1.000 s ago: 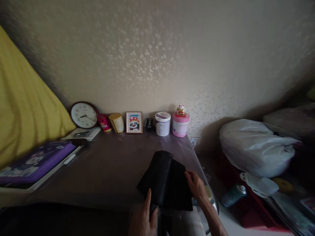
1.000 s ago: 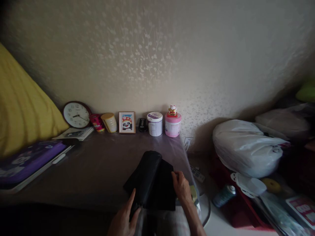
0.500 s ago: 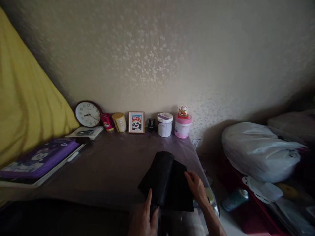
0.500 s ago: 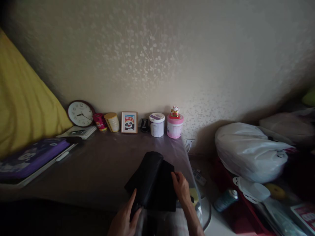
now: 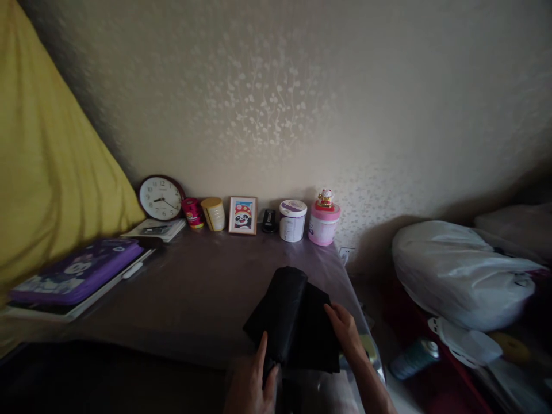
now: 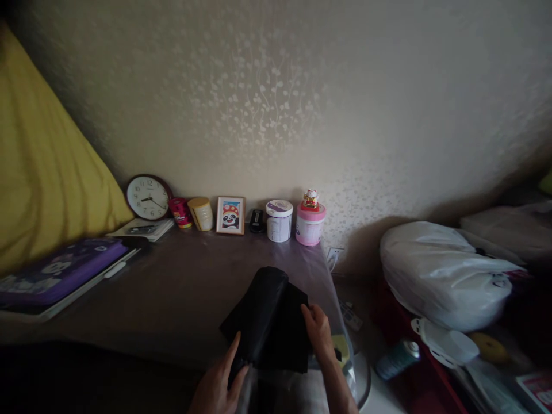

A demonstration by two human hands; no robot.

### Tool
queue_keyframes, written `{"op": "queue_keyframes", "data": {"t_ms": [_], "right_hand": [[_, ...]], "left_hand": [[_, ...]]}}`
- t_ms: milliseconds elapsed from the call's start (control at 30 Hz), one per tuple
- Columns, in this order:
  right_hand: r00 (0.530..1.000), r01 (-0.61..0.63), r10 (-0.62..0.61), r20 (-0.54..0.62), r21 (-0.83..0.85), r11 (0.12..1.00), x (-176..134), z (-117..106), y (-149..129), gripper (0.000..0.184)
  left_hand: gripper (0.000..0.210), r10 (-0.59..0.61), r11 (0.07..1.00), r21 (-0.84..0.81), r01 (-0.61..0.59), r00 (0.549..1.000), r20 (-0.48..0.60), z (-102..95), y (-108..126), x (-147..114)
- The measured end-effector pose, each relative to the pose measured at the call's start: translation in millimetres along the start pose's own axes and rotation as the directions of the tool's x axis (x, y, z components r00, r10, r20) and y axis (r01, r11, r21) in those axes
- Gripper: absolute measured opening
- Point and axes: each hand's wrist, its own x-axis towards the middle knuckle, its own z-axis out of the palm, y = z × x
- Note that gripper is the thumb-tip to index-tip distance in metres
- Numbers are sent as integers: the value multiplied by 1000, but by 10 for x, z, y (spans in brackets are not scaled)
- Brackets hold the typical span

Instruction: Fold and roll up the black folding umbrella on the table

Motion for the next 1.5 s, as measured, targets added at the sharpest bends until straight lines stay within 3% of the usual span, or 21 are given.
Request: {"op": "queue_keyframes", "data": {"t_ms": [167,400,633,933,1000,1167,1400,1500], "right_hand": [[999,-17,13,36,115,993,-10,11,-139,52],[998,4,-20,66,233,972,38,180,-398,58],[990,116,-131,59,212,970,143,449,-538,52],[992,114,-119,30,131,985,190,725,-563,46],[992,102,-112,59,154,983,167,743,-565,46],[951,81,-166,260,309,948,96,765,-587,47],[912,301,-306,273,63,952,22,743,-672,28],[896,363,-358,262,31,931,20,758,-663,25]], "left_hand": [[56,1,1000,-24,-1,1000,1,-40,28,12],[56,-83,995,-46,87,993,83,-101,87,48],[60,-176,983,0,182,952,249,-204,211,88],[62,-184,981,-7,192,946,266,-251,251,103],[62,-198,978,-14,210,940,278,-270,269,113],[61,-219,973,-9,230,936,277,-261,265,118],[69,-247,958,-92,272,943,224,-280,276,94],[74,-262,950,-110,291,939,222,-329,325,95]]}}
